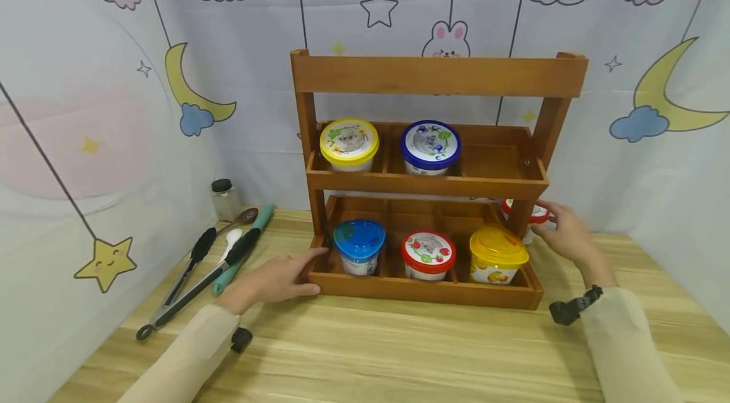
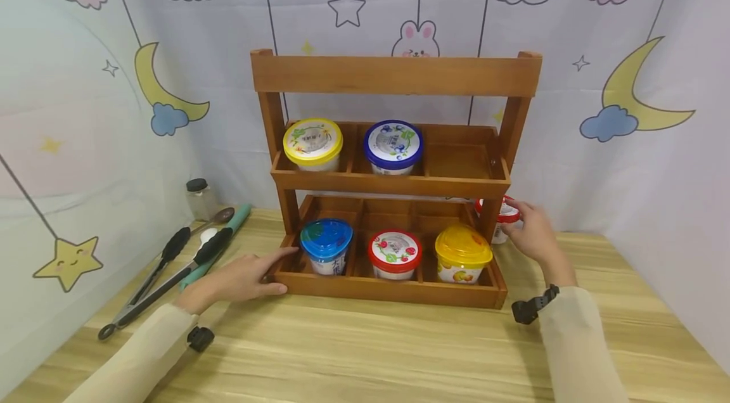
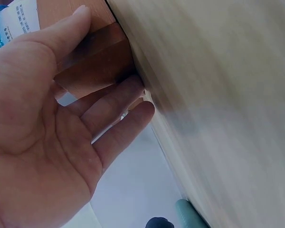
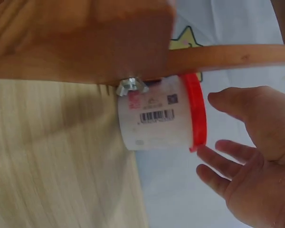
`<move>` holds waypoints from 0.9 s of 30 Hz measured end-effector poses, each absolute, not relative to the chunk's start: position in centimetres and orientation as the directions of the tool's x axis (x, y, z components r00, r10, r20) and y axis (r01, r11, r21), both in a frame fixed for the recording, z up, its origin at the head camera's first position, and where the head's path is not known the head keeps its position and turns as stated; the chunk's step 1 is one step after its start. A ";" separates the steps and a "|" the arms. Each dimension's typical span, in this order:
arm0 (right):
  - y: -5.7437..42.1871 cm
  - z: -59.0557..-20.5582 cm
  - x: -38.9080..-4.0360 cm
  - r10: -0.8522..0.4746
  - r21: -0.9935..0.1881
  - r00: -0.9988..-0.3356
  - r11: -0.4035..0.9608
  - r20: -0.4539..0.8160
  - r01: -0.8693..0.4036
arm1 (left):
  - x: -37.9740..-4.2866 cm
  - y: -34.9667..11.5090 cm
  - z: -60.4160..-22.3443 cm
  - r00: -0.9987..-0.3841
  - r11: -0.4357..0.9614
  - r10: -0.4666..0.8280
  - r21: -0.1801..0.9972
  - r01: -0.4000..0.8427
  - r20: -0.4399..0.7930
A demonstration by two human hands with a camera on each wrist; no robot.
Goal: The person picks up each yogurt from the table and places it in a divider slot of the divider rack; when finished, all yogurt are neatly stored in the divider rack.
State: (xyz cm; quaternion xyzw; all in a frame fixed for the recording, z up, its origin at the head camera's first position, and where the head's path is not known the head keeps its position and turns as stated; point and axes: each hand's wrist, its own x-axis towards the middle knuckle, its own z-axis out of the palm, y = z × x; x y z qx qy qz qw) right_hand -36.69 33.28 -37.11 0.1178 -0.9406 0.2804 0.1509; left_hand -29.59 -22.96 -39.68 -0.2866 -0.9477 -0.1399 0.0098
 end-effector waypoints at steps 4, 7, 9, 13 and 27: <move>33.0 -37.6 -37.0 -0.132 -0.482 -0.929 0.824 0.345 -0.296 | -29.5 -23.0 -39.6 -0.835 0.796 0.541 0.260 0.547 0.102; 32.9 -38.1 -37.1 -0.139 -0.480 -0.932 0.826 0.335 -0.296 | -29.5 -23.0 -39.7 -0.837 0.797 0.539 0.262 0.544 0.099; 32.9 -38.3 -37.1 -0.138 -0.481 -0.931 0.825 0.337 -0.296 | -29.5 -23.0 -39.7 -0.838 0.797 0.536 0.268 0.541 0.097; 32.7 -38.4 -36.9 -0.095 -0.496 -0.927 0.822 0.364 -0.279 | -29.5 -22.9 -39.8 -0.841 0.797 0.534 0.279 0.536 0.089; 33.0 -38.8 -37.1 -0.070 -0.601 -0.936 0.749 0.346 -0.278 | -29.7 -22.9 -39.7 -0.850 0.806 0.520 0.282 0.520 0.082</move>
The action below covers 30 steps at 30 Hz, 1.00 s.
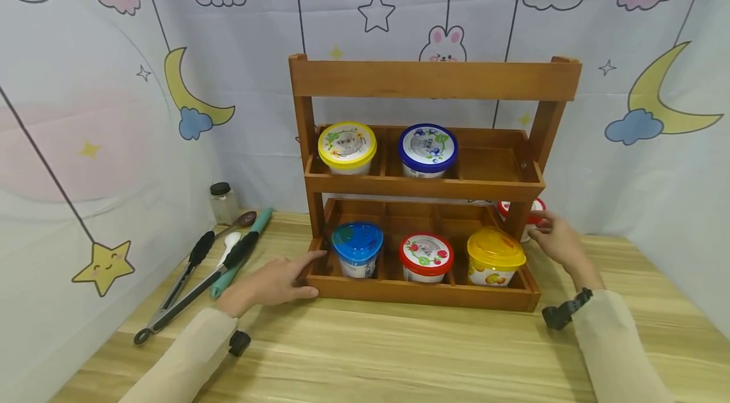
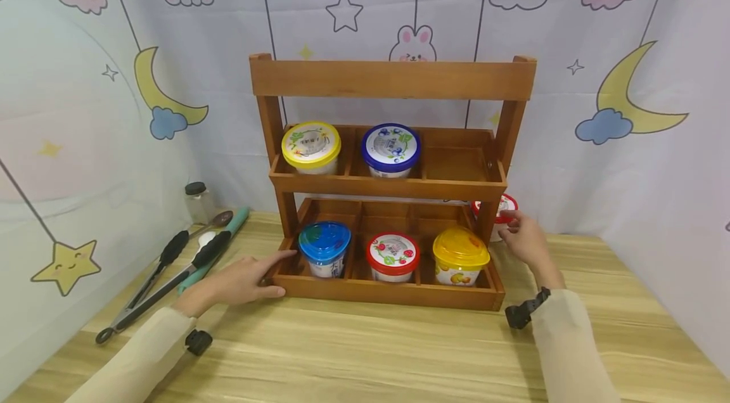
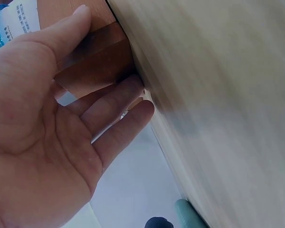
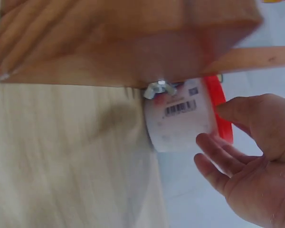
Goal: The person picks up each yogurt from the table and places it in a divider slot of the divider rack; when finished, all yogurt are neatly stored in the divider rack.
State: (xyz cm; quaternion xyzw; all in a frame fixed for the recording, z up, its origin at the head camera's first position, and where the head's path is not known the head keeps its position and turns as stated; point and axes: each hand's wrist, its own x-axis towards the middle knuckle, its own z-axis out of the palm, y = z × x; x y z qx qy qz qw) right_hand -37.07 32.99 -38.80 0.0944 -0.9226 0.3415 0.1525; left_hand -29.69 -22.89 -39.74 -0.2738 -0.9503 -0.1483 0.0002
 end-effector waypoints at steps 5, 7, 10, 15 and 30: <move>34.0 -38.2 -36.6 -0.032 -0.658 -0.927 0.695 0.374 -0.290 | -29.7 -22.9 -39.7 -0.848 0.803 0.523 0.284 0.524 0.083; 34.7 -38.1 -36.3 -0.026 -0.679 -0.930 0.676 0.366 -0.286 | -29.7 -22.9 -39.6 -0.851 0.807 0.519 0.282 0.519 0.082; 35.6 -37.9 -35.7 -0.009 -0.697 -0.940 0.669 0.341 -0.259 | -29.7 -22.9 -39.6 -0.851 0.808 0.519 0.279 0.519 0.080; 36.6 -37.2 -34.9 0.008 -0.712 -0.956 0.669 0.294 -0.213 | -29.7 -22.9 -39.6 -0.838 0.796 0.538 0.274 0.539 0.088; 36.7 -31.8 -31.5 -0.173 -0.629 -0.925 0.690 0.338 -0.359 | -29.7 -23.0 -39.8 -0.827 0.785 0.552 0.265 0.559 0.109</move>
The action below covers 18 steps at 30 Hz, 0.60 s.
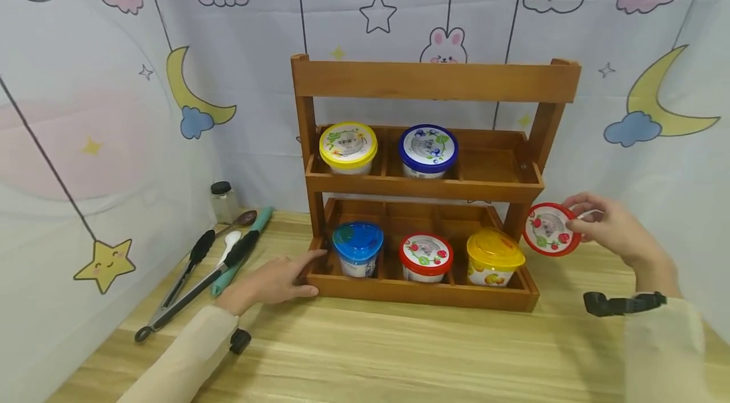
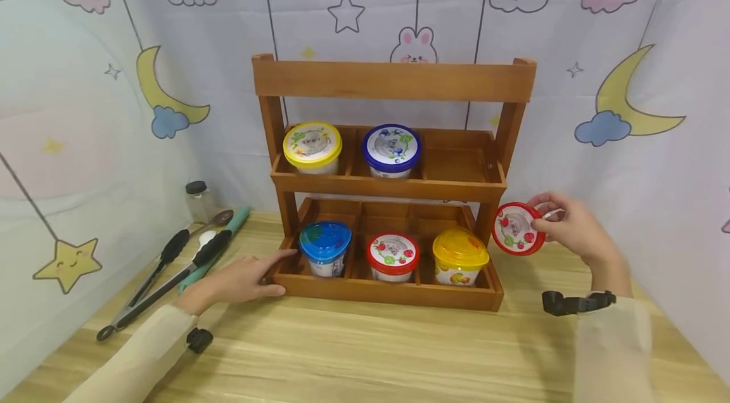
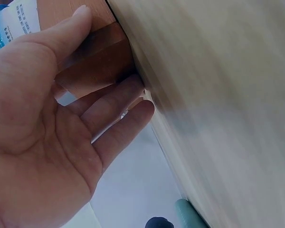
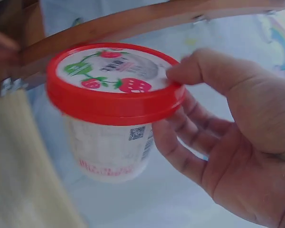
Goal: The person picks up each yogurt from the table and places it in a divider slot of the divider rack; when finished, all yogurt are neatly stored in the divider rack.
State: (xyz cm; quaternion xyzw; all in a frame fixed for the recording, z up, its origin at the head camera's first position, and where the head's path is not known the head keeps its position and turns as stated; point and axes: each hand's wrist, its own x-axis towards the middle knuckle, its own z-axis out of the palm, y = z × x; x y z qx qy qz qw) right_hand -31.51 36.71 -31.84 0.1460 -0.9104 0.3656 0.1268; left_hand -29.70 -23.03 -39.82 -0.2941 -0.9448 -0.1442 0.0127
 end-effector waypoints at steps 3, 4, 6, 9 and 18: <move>36.6 -30.6 -30.4 -0.195 -0.585 -0.910 0.712 0.365 -0.388 | -29.9 -23.0 -39.6 -0.831 0.793 0.548 0.261 0.551 0.090; 36.6 -30.2 -30.1 -0.205 -0.569 -0.903 0.718 0.378 -0.401 | -29.9 -23.0 -39.7 -0.834 0.795 0.545 0.260 0.548 0.088; 36.4 -29.5 -29.4 -0.226 -0.547 -0.887 0.717 0.403 -0.432 | -29.8 -23.1 -39.6 -0.835 0.795 0.544 0.263 0.546 0.088; 36.0 -28.8 -28.4 -0.261 -0.546 -0.862 0.684 0.435 -0.483 | -29.8 -23.1 -39.5 -0.832 0.791 0.547 0.266 0.551 0.094; 33.9 -27.3 -27.0 -0.450 -0.645 -0.694 0.287 0.562 -0.708 | -29.7 -23.0 -39.6 -0.826 0.783 0.555 0.273 0.559 0.101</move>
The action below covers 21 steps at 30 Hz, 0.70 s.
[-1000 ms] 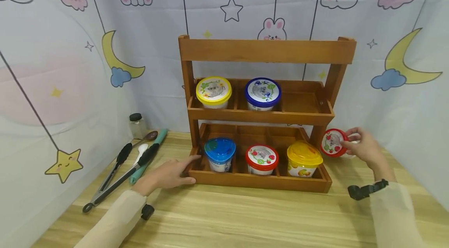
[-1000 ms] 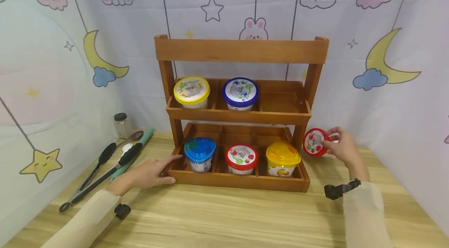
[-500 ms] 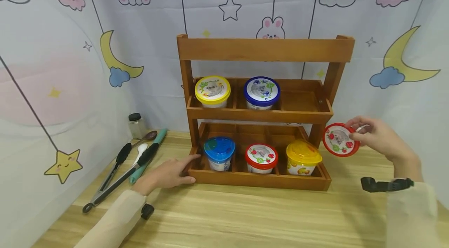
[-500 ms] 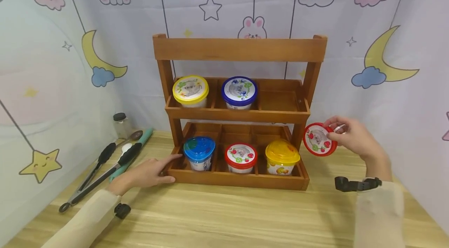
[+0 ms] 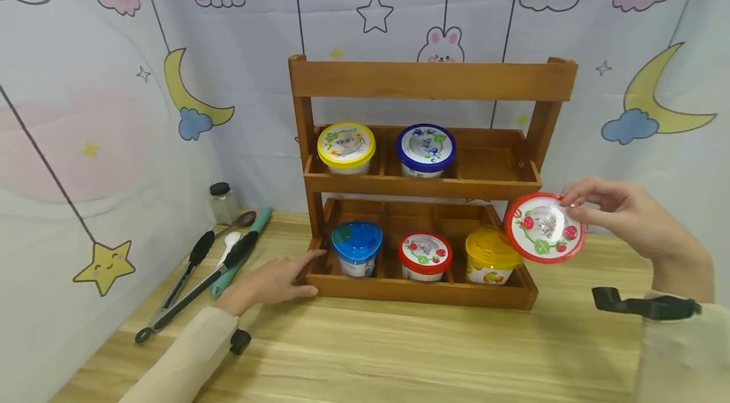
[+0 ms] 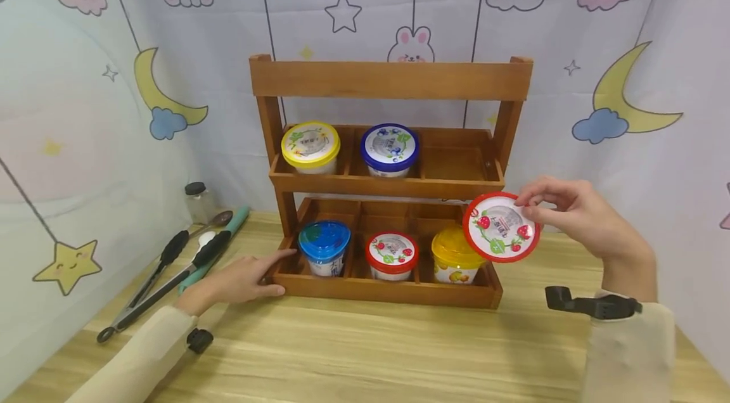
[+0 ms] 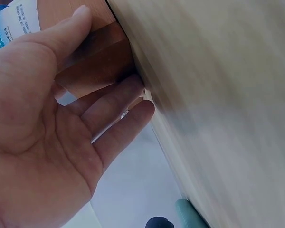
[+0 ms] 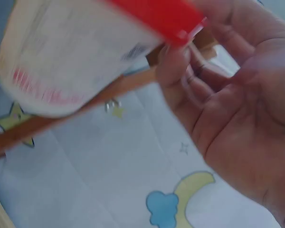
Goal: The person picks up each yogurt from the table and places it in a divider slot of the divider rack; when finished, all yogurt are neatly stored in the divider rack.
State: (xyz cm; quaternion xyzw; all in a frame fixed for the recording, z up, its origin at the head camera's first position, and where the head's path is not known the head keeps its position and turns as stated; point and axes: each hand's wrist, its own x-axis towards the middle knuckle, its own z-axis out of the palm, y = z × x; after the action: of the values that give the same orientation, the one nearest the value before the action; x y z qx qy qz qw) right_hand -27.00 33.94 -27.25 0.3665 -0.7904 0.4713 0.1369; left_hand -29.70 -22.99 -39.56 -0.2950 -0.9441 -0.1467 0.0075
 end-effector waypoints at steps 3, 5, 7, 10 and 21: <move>33.3 -27.0 -27.2 -0.444 -0.681 -0.637 0.079 0.630 -0.728 | -29.7 -23.0 -39.5 -0.824 0.782 0.558 0.270 0.563 0.102; 32.9 -27.1 -27.2 -0.406 -0.689 -0.618 -0.043 0.673 -0.723 | -29.6 -23.0 -39.3 -0.820 0.779 0.563 0.265 0.568 0.105; 32.4 -27.1 -27.2 -0.347 -0.689 -0.615 -0.147 0.708 -0.710 | -29.7 -23.0 -39.2 -0.821 0.782 0.562 0.260 0.567 0.099; 31.2 -27.0 -27.2 -0.205 -0.671 -0.639 -0.245 0.741 -0.699 | -29.7 -23.0 -39.1 -0.831 0.793 0.550 0.260 0.551 0.082; 25.6 -26.7 -29.5 0.270 -0.634 -0.748 -0.404 0.606 -0.660 | -29.6 -22.9 -39.5 -0.832 0.791 0.548 0.265 0.551 0.092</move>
State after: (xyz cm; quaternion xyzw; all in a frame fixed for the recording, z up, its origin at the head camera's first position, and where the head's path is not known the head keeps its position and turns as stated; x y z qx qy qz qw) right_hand -29.47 25.56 -26.69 0.2093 -0.4647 0.8112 0.2866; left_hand -29.55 -22.93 -39.55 -0.2901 -0.9464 -0.1418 0.0051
